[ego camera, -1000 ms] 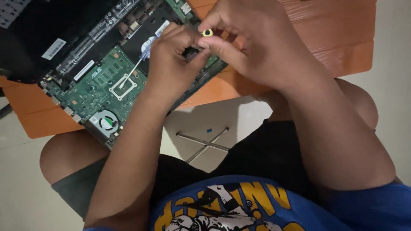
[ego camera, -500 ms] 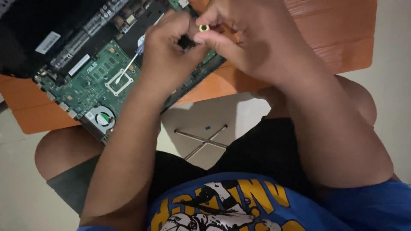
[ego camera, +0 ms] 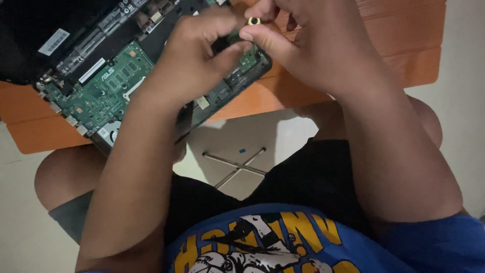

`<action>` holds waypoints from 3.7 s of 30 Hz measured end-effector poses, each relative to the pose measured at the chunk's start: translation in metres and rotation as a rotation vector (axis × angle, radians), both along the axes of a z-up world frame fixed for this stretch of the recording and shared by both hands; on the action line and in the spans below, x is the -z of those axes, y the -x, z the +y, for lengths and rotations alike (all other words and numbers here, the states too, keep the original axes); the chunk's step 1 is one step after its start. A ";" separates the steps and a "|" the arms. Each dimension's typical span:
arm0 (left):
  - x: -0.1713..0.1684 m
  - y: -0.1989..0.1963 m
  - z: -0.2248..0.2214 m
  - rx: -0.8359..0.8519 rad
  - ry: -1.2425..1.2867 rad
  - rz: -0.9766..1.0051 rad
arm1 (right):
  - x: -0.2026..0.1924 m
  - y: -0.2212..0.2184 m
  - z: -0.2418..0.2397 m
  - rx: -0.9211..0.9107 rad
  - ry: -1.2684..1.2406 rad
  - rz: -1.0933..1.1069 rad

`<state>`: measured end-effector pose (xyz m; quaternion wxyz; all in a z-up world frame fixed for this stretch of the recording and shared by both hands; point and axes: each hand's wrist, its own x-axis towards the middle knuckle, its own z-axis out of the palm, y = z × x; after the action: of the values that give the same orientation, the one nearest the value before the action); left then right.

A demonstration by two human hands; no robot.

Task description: Disassembling the internal components of a laptop using a screwdriver to remove screws and hands to disconnect parts.

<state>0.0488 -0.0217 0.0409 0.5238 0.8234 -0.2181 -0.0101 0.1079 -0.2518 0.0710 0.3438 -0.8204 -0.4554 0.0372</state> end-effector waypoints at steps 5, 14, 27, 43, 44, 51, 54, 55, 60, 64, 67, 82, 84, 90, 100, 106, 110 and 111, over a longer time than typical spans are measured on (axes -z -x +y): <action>0.013 -0.002 -0.008 -0.141 0.076 -0.018 | -0.006 0.002 0.006 -0.016 -0.036 0.028; 0.005 -0.001 -0.003 -0.073 0.034 0.095 | -0.006 0.002 0.005 -0.027 -0.096 0.032; 0.008 -0.002 -0.008 -0.137 0.092 0.082 | -0.008 0.003 0.004 -0.003 -0.058 0.017; -0.027 0.052 0.073 -0.273 -0.414 -0.245 | -0.008 -0.001 0.000 -0.016 -0.012 0.007; -0.027 0.059 0.074 -0.308 -0.485 -0.148 | -0.008 -0.001 0.000 -0.022 -0.018 0.003; -0.019 0.085 0.078 -0.399 -0.544 0.023 | -0.007 0.001 0.000 0.013 0.007 0.028; -0.015 0.087 0.082 -0.390 -0.530 0.046 | -0.003 -0.001 -0.002 0.000 -0.028 0.002; -0.011 0.088 0.084 -0.388 -0.528 0.044 | -0.004 -0.001 -0.003 0.002 -0.026 0.000; -0.006 0.089 0.087 -0.399 -0.542 0.087 | 0.000 -0.004 -0.006 0.009 -0.050 -0.008; -0.010 0.087 0.084 -0.408 -0.534 0.058 | -0.004 -0.001 -0.012 0.026 -0.073 0.003; -0.010 0.088 0.085 -0.414 -0.486 0.059 | -0.003 -0.002 -0.015 0.035 -0.037 0.006; -0.004 0.088 0.087 -0.423 -0.511 0.091 | 0.001 -0.004 -0.010 0.048 -0.059 0.021; -0.001 0.088 0.088 -0.414 -0.537 0.073 | 0.004 -0.006 -0.010 0.021 -0.076 0.021; -0.002 0.085 0.084 -0.429 -0.534 0.128 | 0.004 -0.012 -0.016 0.104 -0.124 0.164; -0.004 0.082 0.086 -0.454 -0.535 0.171 | 0.005 -0.016 -0.006 0.458 -0.070 0.376; 0.002 0.073 0.096 -0.435 -0.505 0.203 | 0.034 -0.023 0.000 0.312 0.165 0.141; -0.007 0.066 0.097 -0.435 -0.462 0.221 | 0.040 -0.023 0.010 0.344 0.256 0.165; -0.009 0.064 0.096 -0.432 -0.459 0.255 | 0.037 -0.021 0.014 0.387 0.307 0.205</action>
<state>-0.0157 0.0745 0.0500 0.3381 0.9390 0.0367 -0.0508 0.1291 -0.2382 0.0343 0.2602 -0.9267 -0.2419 0.1223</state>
